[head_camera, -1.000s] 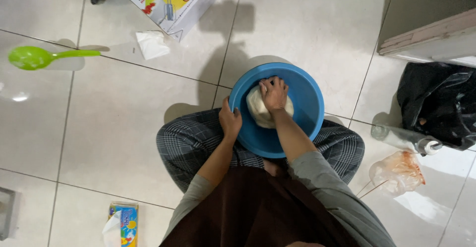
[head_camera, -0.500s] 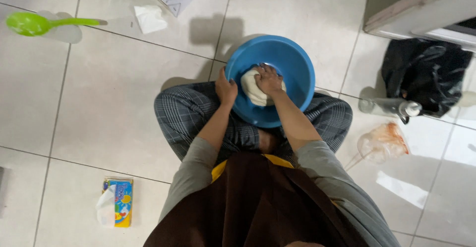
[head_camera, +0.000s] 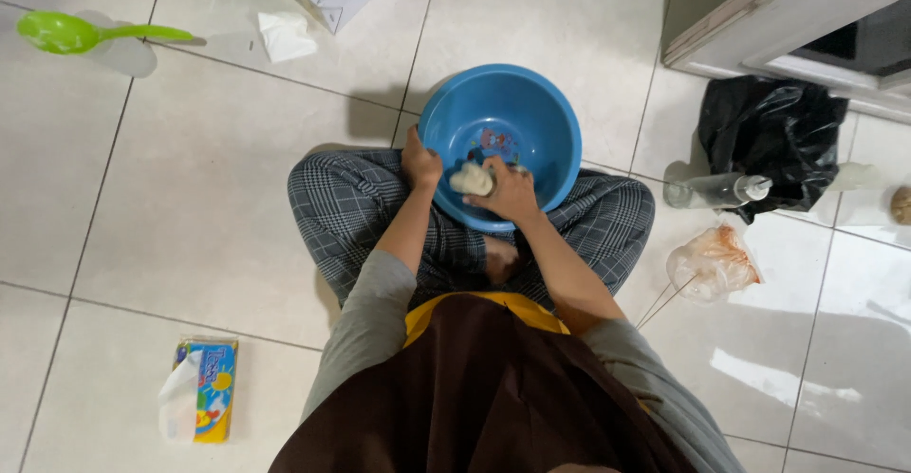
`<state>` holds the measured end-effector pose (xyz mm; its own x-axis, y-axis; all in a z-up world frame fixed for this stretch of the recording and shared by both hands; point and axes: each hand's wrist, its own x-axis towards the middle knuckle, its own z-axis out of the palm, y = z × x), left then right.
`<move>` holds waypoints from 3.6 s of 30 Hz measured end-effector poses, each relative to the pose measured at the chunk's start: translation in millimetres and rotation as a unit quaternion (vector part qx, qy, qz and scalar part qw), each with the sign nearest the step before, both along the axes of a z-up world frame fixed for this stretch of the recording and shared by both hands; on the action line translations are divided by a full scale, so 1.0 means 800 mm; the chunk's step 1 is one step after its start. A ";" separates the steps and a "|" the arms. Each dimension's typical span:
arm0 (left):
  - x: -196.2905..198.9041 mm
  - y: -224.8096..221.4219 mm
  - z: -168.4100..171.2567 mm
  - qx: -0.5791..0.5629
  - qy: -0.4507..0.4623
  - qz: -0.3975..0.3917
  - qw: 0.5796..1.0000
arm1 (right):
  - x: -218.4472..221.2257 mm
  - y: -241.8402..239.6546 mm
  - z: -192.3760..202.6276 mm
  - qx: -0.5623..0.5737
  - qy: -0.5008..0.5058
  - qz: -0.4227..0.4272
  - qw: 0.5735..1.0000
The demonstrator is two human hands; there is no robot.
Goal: Kneading dough by hand in a blue basin while sitting on the floor.
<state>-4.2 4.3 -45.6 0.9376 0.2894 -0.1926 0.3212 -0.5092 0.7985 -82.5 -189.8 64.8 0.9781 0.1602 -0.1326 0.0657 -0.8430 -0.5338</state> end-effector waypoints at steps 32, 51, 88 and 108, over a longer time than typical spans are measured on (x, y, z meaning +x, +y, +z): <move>0.004 -0.004 0.075 -0.042 0.051 0.004 0.998 | 0.145 0.046 -0.123 -0.155 0.009 -0.024 0.988; 0.013 -0.004 0.066 -0.037 0.030 -0.017 0.999 | 0.176 0.035 -0.179 -0.155 -0.039 -0.075 0.984; -0.001 0.006 0.037 -0.053 0.020 -0.001 0.998 | 0.032 -0.048 -0.028 0.668 0.027 -0.402 0.626; -0.007 0.003 0.060 -0.090 0.036 -0.009 0.995 | 0.028 -0.050 -0.053 0.231 -0.194 -0.199 0.932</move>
